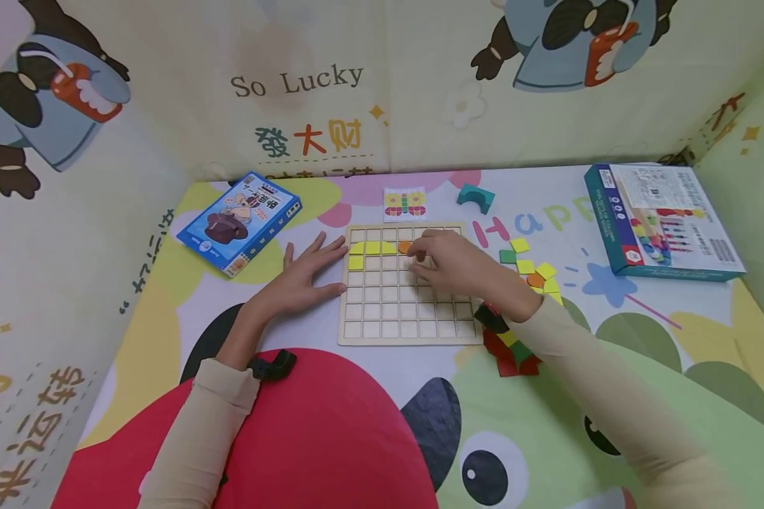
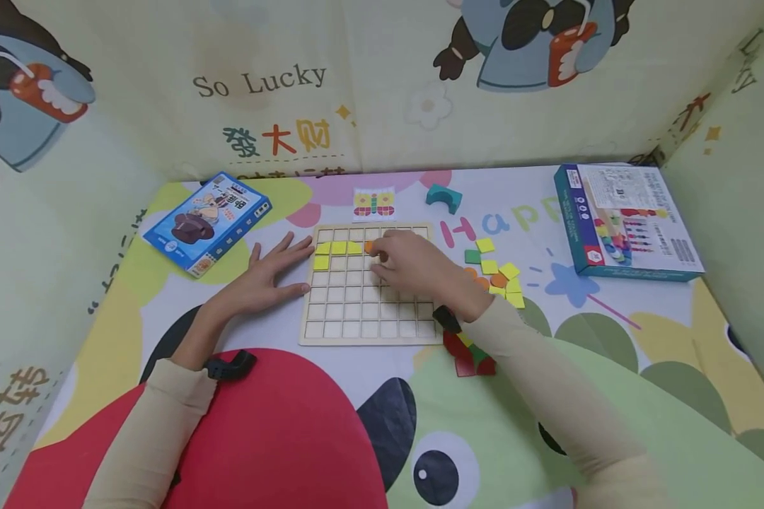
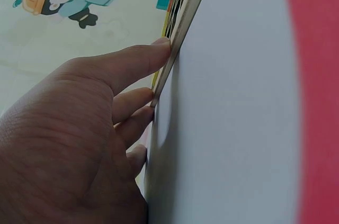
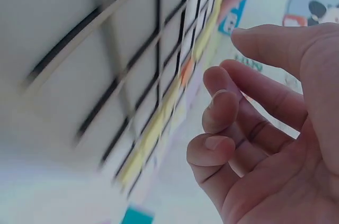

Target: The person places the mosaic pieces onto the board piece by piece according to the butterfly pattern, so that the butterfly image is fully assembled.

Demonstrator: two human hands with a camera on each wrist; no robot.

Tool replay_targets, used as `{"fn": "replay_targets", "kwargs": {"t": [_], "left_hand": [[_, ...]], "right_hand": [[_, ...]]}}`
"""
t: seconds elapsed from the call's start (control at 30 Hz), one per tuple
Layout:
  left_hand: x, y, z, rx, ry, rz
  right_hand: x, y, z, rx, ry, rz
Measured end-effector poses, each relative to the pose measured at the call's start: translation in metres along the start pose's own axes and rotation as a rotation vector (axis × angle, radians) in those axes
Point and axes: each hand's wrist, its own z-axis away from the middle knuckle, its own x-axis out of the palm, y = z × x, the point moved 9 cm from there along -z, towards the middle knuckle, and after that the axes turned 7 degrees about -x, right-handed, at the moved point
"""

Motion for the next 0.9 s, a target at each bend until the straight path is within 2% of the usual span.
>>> {"fn": "replay_targets", "kwargs": {"t": [0.33, 0.5, 0.63, 0.9], "left_hand": [[-0.002, 0.003, 0.002, -0.002, -0.005, -0.003], [-0.001, 0.003, 0.002, -0.003, -0.009, -0.008], [-0.002, 0.002, 0.001, -0.003, -0.005, -0.004], [0.0, 0.001, 0.002, 0.001, -0.004, -0.003]], "right_hand": [[-0.033, 0.058, 0.073, 0.104, 0.041, 0.06], [-0.035, 0.082, 0.101, 0.166, 0.028, 0.077], [-0.031, 0.09, 0.108, 0.183, 0.015, 0.075], [-0.026, 0.092, 0.106, 0.18, 0.012, 0.084]]}}
